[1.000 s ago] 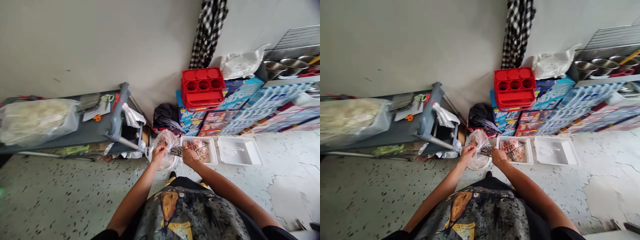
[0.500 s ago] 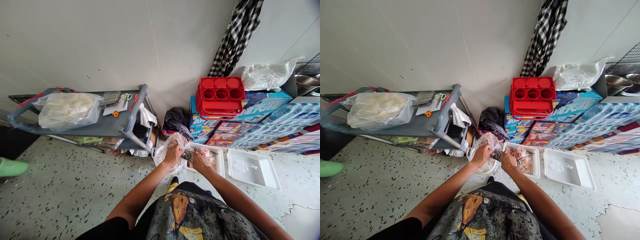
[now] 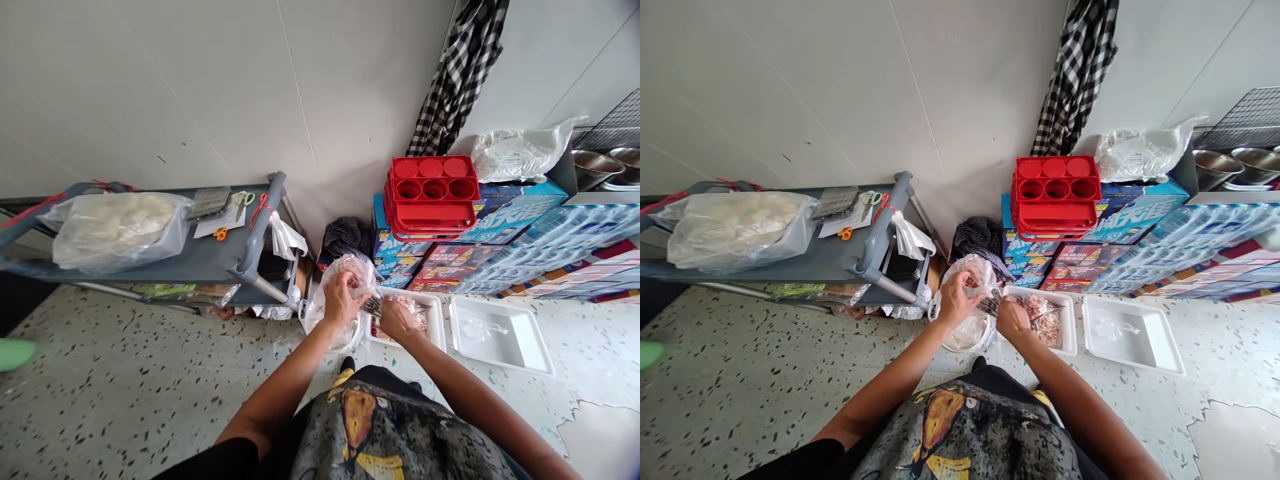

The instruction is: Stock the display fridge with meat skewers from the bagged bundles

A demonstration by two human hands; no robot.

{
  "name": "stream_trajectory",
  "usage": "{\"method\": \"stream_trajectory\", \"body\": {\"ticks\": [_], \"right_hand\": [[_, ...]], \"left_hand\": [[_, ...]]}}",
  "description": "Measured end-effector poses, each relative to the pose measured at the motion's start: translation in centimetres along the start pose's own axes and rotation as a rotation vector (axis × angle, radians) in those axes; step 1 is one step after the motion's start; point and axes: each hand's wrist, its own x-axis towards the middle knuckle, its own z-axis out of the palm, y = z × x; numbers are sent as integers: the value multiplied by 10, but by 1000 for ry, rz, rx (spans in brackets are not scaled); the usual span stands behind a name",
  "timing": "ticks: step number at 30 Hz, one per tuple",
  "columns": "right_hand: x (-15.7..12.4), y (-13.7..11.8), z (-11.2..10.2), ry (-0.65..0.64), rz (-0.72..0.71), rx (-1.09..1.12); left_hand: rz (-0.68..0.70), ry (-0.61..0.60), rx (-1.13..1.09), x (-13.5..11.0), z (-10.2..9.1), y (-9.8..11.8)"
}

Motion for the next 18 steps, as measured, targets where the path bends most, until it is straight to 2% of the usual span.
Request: {"method": "stream_trajectory", "body": {"ticks": [2, 4, 6, 8, 10, 13, 16, 17, 18], "right_hand": [[3, -1, 2, 15, -5, 22], [8, 0, 6, 8, 2, 56], [14, 4, 11, -7, 15, 89], [20, 11, 14, -23, 29, 111], [23, 21, 16, -30, 49, 127], [21, 38, 15, -13, 50, 139], [12, 50, 14, -3, 12, 131], [9, 52, 14, -11, -4, 125], [6, 53, 14, -24, -23, 126]], "left_hand": [[64, -111, 226, -1, 4, 7], [50, -151, 366, 3, -1, 6], [-58, -72, 423, 7, -18, -8], [-206, 62, 416, 8, -45, -34], [-351, 247, 390, 2, -76, -64], [-452, 317, 308, -13, -109, -100], [-617, 351, 49, -21, -121, -114], [-653, 296, -95, -21, -123, -114], [-653, 181, -258, -21, -125, -112]]}}
